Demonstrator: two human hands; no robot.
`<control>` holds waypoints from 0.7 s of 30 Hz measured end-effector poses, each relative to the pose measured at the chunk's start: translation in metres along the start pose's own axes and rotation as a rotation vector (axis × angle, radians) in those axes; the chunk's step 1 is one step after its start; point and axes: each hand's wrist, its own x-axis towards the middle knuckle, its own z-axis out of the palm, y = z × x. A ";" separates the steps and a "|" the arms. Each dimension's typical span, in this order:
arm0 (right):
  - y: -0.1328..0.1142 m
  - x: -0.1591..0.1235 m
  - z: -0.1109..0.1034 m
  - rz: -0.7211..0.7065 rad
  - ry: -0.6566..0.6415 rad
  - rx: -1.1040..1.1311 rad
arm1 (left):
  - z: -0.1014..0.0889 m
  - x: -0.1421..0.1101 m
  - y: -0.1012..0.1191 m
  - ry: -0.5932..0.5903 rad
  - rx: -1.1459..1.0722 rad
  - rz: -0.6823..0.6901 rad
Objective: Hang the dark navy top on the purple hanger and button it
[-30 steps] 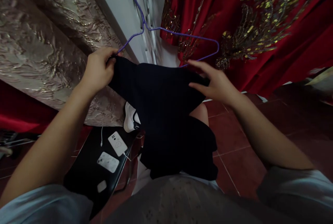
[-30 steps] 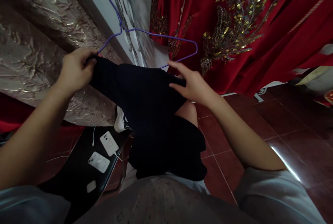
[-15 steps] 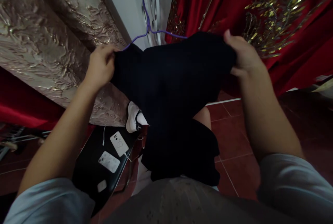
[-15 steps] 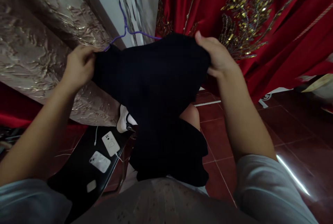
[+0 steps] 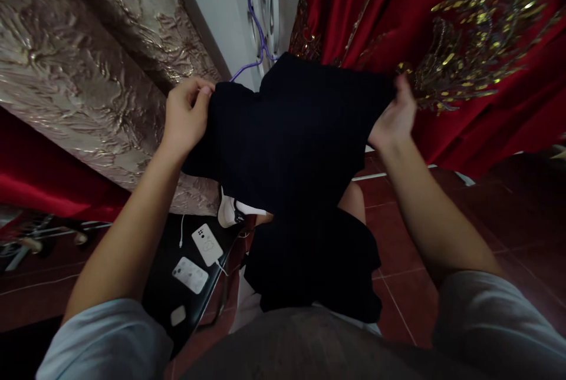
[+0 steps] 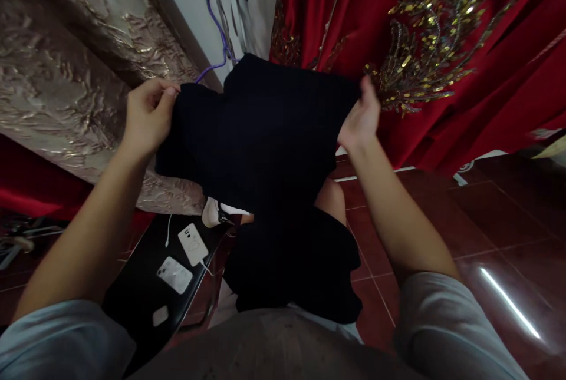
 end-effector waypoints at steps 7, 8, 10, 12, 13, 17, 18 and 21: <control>-0.060 0.052 0.003 0.150 0.103 0.128 | 0.010 0.018 0.015 0.088 -0.010 -0.010; -0.075 0.050 0.009 0.144 0.075 0.138 | 0.011 0.020 0.011 0.083 0.002 -0.006; -0.101 0.037 0.021 0.098 -0.024 0.240 | 0.011 0.018 0.000 0.078 0.007 0.023; -0.118 0.015 0.029 0.051 -0.332 0.384 | 0.009 0.010 -0.008 0.049 -0.047 0.043; -0.120 0.004 0.032 0.037 -0.542 0.422 | 0.009 0.004 -0.010 0.015 -0.087 0.046; -0.090 -0.024 0.060 0.016 -0.887 0.284 | 0.015 -0.027 0.011 -0.148 -0.110 0.126; -0.076 -0.028 0.073 0.006 -0.766 0.191 | 0.019 -0.034 0.023 -0.195 -0.076 0.193; -0.036 -0.038 0.118 -0.064 -0.356 -0.156 | 0.034 -0.052 0.065 -0.359 -0.058 0.408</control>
